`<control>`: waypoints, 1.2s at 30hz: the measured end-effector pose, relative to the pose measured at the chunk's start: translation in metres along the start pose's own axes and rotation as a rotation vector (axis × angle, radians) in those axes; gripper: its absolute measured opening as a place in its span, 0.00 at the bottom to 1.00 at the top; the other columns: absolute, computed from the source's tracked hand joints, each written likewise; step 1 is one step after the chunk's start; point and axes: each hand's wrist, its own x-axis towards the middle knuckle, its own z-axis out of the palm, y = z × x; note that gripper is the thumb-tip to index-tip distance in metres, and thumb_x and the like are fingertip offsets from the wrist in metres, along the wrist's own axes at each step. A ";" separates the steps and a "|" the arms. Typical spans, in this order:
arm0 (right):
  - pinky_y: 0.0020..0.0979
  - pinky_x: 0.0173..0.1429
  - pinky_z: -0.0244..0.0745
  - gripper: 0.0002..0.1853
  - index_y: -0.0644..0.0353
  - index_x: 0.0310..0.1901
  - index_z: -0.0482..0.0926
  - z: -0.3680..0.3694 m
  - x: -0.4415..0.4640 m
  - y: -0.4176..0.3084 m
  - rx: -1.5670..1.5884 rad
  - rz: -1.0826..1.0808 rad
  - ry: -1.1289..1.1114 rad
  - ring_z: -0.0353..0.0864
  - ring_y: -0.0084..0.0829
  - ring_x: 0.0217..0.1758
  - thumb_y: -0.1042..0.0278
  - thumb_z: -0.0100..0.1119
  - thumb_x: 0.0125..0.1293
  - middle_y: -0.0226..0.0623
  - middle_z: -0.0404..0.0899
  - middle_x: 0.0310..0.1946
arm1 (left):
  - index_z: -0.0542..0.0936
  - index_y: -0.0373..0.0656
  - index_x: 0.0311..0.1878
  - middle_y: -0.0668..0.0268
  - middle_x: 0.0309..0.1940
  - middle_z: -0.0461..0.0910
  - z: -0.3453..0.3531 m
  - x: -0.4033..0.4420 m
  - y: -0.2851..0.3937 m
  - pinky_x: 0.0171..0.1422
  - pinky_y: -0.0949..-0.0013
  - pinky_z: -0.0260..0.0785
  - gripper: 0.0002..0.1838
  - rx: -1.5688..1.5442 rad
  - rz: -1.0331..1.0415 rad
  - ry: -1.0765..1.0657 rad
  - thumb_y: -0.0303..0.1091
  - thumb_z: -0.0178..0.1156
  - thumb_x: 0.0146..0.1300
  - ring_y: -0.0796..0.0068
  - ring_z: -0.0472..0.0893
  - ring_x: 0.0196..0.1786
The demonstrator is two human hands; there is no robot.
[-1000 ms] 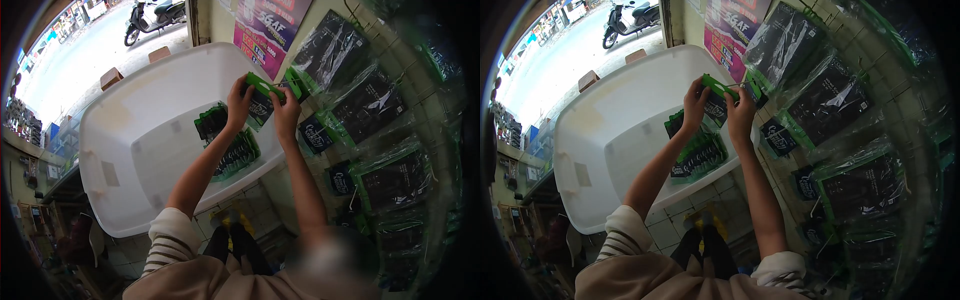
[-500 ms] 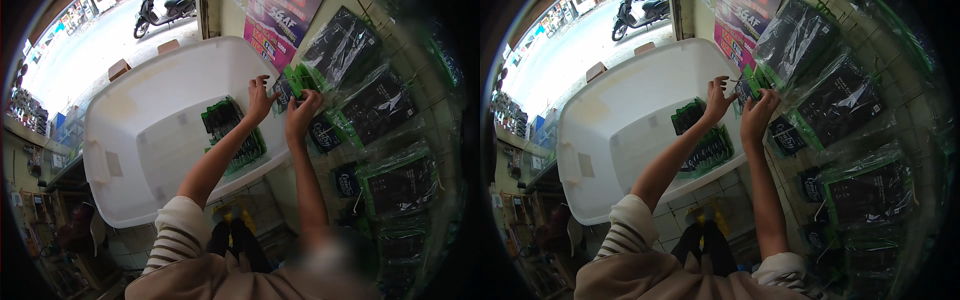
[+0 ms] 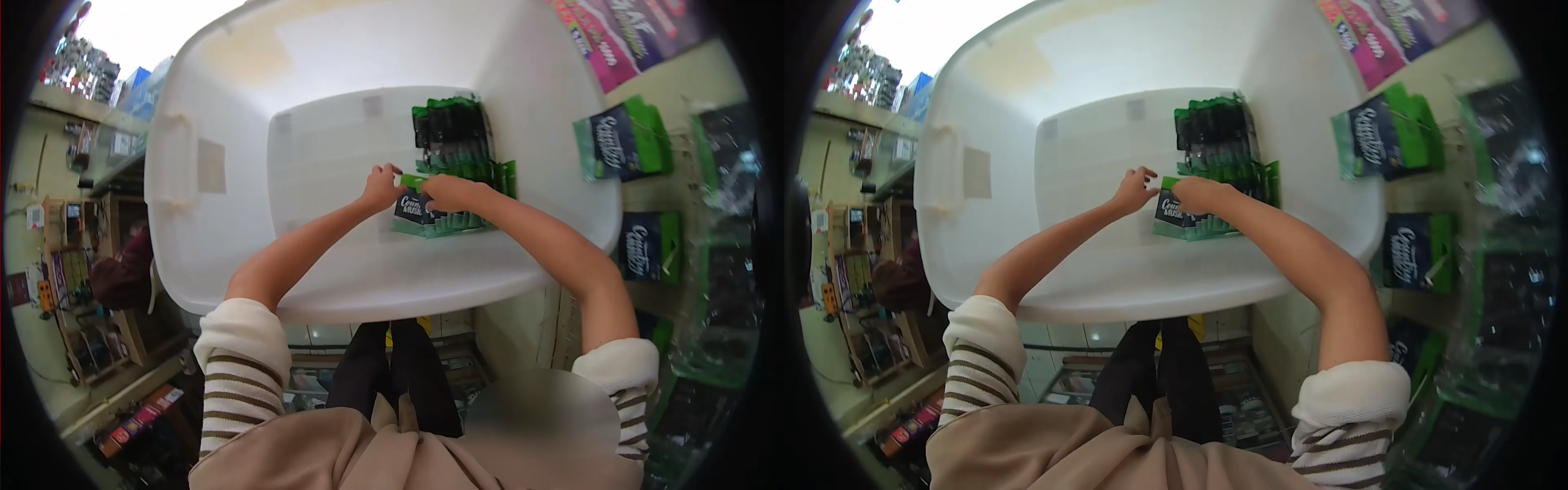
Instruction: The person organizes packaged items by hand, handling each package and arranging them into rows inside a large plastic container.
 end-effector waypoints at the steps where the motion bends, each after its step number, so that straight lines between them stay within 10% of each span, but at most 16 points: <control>1: 0.39 0.47 0.72 0.10 0.62 0.38 0.75 0.010 0.012 0.002 -0.004 -0.013 -0.024 0.75 0.44 0.41 0.69 0.56 0.54 0.47 0.74 0.38 | 0.69 0.41 0.49 0.51 0.46 0.66 0.011 -0.003 -0.012 0.52 0.61 0.66 0.23 0.013 -0.052 -0.061 0.37 0.63 0.50 0.57 0.71 0.46; 16: 0.41 0.58 0.63 0.33 0.66 0.55 0.62 0.081 0.117 0.060 -0.122 0.078 0.268 0.59 0.46 0.58 0.72 0.64 0.45 0.45 0.64 0.50 | 0.57 0.36 0.57 0.41 0.50 0.64 0.076 0.029 -0.041 0.53 0.55 0.67 0.36 -0.204 -0.341 -0.142 0.37 0.63 0.48 0.43 0.69 0.51; 22: 0.41 0.58 0.61 0.29 0.62 0.51 0.65 0.080 0.108 0.060 -0.129 0.016 0.296 0.60 0.45 0.56 0.72 0.64 0.45 0.43 0.65 0.49 | 0.64 0.34 0.49 0.45 0.49 0.68 0.076 0.028 -0.039 0.50 0.57 0.67 0.27 -0.350 -0.394 -0.321 0.37 0.62 0.49 0.47 0.72 0.49; 36: 0.37 0.46 0.66 0.11 0.65 0.32 0.72 -0.085 -0.061 -0.027 0.267 -0.115 0.720 0.71 0.43 0.41 0.68 0.61 0.51 0.44 0.72 0.31 | 0.64 0.38 0.38 0.62 0.33 0.71 -0.094 -0.063 0.089 0.40 0.73 0.68 0.04 -0.623 0.057 0.077 0.24 0.48 0.62 0.74 0.74 0.36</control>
